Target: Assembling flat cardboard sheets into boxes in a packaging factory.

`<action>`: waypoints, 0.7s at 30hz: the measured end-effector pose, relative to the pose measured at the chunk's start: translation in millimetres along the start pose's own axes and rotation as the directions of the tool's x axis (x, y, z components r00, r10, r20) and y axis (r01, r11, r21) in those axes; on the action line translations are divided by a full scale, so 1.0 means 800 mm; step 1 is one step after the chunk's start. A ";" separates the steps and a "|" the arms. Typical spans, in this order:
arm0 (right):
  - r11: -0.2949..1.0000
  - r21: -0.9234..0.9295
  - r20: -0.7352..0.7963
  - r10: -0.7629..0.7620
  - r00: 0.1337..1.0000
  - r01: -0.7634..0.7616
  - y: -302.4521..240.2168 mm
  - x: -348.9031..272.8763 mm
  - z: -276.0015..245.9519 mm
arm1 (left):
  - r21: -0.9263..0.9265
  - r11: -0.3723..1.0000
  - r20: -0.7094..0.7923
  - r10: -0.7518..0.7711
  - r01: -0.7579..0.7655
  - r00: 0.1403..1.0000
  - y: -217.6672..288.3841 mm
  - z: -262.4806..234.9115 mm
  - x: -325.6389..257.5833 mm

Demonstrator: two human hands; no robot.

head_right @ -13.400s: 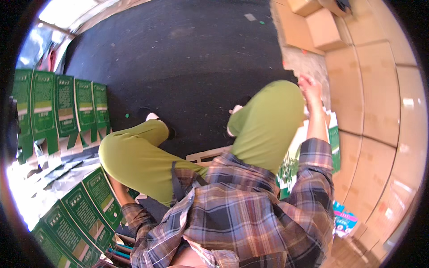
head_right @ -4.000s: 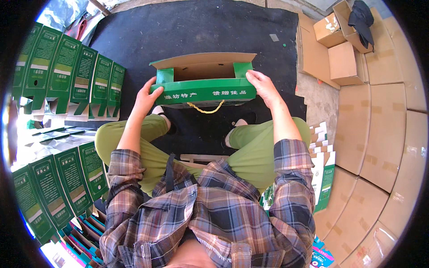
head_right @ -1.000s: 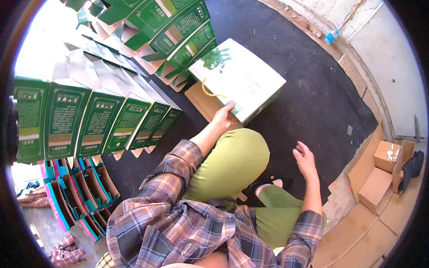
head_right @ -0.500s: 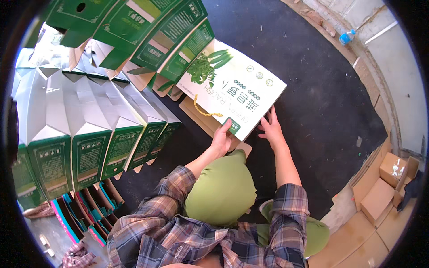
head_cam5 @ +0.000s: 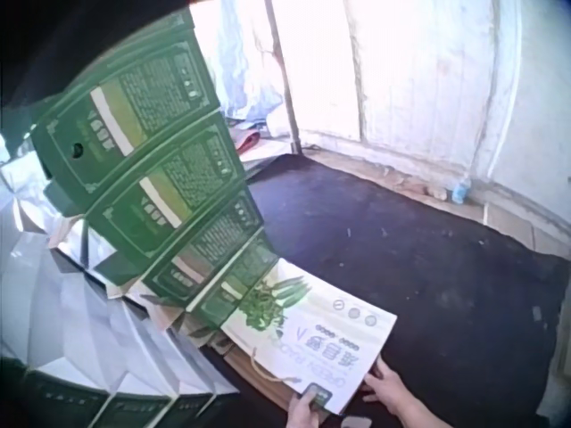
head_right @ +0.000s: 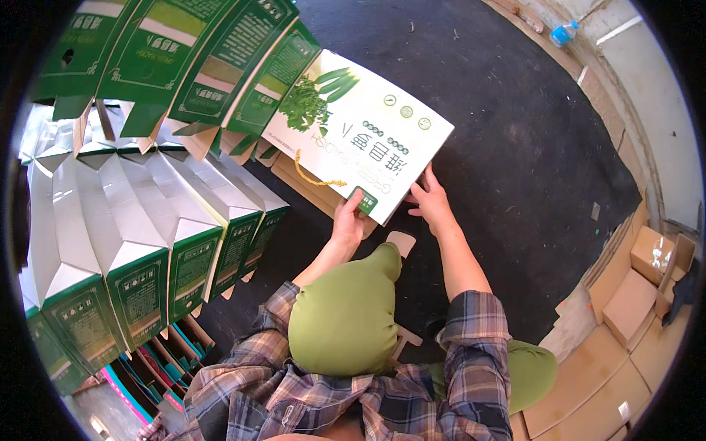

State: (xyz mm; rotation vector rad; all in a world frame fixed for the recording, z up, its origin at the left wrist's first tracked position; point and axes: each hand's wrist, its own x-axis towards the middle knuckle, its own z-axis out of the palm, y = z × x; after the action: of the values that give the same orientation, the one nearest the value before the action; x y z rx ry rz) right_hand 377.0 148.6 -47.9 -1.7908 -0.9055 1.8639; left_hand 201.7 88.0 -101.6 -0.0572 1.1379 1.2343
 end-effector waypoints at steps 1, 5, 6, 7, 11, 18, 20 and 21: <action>1.000 0.007 0.012 0.008 1.000 -0.008 0.001 0.005 0.001 | -0.018 1.000 -0.014 0.022 -0.022 1.000 0.000 0.000 0.003; 0.999 -0.013 0.042 0.033 0.999 -0.032 -0.007 0.021 0.004 | -0.010 1.000 -0.077 0.005 -0.006 0.997 0.000 -0.013 0.025; 0.998 -0.029 0.050 0.051 0.997 -0.049 -0.006 0.027 0.005 | -0.020 0.999 -0.107 0.026 -0.028 0.994 0.000 -0.015 0.029; 0.999 -0.026 0.062 0.039 0.997 -0.038 -0.005 0.032 0.006 | -0.043 0.999 -0.125 0.021 -0.026 0.992 0.001 -0.018 0.033; 0.997 -0.023 0.107 0.081 0.991 -0.079 -0.005 0.052 0.012 | -0.002 1.000 -0.212 0.019 -0.019 0.977 0.008 -0.025 0.046; 0.984 -0.086 0.278 0.175 0.944 -0.157 -0.001 0.089 0.037 | -0.111 0.978 -0.357 0.129 -0.179 0.925 0.028 -0.057 0.092; 0.988 -0.114 0.268 0.131 0.955 -0.104 0.009 0.101 0.039 | -0.088 0.974 -0.400 0.157 -0.208 0.903 0.032 -0.061 0.109; 0.989 -0.137 0.259 0.094 0.961 -0.060 0.017 0.104 0.039 | -0.100 0.973 -0.436 0.145 -0.207 0.888 0.033 -0.065 0.114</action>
State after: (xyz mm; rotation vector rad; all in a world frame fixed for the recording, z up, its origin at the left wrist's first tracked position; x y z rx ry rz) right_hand 339.7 190.2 -118.5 -1.6957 -1.0857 2.1779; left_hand 138.3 132.8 -177.3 -0.3560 1.4543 1.5128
